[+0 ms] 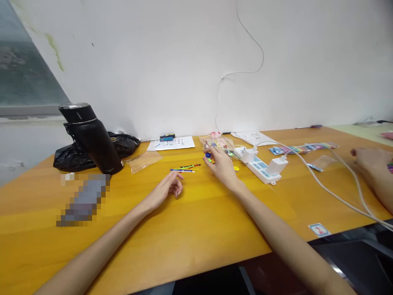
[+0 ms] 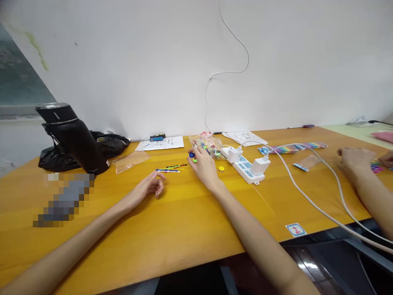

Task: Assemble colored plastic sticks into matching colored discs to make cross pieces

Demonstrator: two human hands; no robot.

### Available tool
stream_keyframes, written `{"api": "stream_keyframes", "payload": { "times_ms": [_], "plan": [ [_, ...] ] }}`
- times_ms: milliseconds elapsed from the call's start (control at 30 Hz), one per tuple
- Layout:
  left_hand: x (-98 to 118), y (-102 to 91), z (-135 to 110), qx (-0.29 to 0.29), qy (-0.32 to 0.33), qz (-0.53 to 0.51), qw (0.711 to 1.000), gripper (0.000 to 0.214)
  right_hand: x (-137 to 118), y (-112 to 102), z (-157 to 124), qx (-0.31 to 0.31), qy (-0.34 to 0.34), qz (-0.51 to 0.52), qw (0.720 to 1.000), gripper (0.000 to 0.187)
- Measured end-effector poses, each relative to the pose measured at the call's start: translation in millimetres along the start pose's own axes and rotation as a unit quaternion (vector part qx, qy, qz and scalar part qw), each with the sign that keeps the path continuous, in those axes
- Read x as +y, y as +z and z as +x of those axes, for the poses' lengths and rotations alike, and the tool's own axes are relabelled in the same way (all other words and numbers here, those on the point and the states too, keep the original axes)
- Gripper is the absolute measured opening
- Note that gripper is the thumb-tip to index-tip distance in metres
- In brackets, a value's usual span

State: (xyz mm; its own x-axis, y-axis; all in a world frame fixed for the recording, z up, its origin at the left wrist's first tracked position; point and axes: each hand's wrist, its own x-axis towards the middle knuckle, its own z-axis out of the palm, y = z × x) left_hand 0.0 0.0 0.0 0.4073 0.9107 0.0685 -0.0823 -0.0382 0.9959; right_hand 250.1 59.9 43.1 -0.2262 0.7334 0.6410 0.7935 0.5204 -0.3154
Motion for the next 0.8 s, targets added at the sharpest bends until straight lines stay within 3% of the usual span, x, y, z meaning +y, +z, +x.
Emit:
{"api": "stream_keyframes", "payload": {
  "times_ms": [300, 667, 800],
  "plan": [
    [2, 1.1, -1, -0.007, -0.001, 0.019, 1.000, 0.045, 11, 12, -5, -0.124, 0.022, -0.163, 0.979, 0.011],
    [3, 2.4, -2, -0.009, 0.000, 0.033, 0.999, 0.047, 18, 17, -8, -0.144, -0.024, -0.194, 0.970, 0.019],
    [3, 1.6, -1, -0.012, -0.005, 0.038, 0.999, 0.047, 15, 16, -7, -0.106, -0.028, -0.179, 0.978, 0.022]
  ]
}}
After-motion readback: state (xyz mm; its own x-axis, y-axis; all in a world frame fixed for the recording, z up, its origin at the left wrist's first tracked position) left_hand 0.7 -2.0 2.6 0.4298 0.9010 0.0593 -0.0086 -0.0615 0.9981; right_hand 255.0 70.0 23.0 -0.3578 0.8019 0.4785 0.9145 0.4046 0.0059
